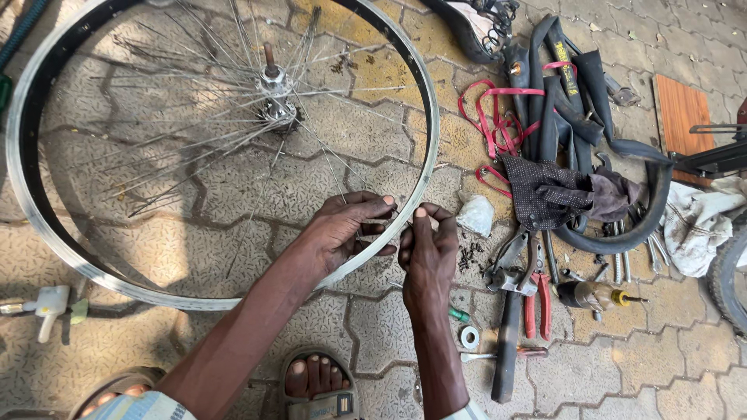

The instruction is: The person inserts bicycle spokes into the hub and threads them through the rim holes, then secures each spoke with a nipple. The person works around the wheel, repeating the process for multiple spokes.

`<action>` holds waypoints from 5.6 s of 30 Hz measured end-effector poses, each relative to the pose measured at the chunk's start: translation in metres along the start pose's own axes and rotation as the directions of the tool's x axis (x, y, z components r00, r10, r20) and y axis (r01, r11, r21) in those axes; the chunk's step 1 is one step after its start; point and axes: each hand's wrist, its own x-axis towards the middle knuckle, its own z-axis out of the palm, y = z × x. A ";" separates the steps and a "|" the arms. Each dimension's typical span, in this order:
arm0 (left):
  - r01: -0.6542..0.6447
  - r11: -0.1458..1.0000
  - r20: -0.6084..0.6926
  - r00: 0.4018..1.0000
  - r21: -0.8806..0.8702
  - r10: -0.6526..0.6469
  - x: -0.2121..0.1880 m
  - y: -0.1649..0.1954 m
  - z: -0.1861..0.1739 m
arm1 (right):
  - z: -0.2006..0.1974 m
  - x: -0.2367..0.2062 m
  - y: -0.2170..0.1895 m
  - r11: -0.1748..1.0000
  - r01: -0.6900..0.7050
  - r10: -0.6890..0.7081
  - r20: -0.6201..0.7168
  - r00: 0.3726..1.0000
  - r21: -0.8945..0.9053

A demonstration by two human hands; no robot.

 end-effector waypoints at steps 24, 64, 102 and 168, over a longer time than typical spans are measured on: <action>0.090 0.995 -0.072 0.994 0.038 -0.087 -0.016 0.007 0.008 | 0.002 0.009 0.004 0.994 -0.054 0.045 -0.094 0.995 -0.100; -0.004 0.699 -0.105 0.988 0.715 0.113 -0.044 0.004 -0.026 | 0.012 0.290 -0.089 0.922 -0.007 0.231 0.536 0.812 -0.387; -0.045 0.740 -0.111 0.981 0.672 0.160 -0.021 -0.031 -0.051 | 0.018 0.289 -0.100 0.987 -0.079 0.143 0.565 0.813 -0.137; 0.031 0.871 -0.005 0.999 0.490 -0.033 -0.019 -0.024 -0.055 | 0.099 0.372 -0.095 0.982 -0.181 0.187 0.409 0.893 -0.054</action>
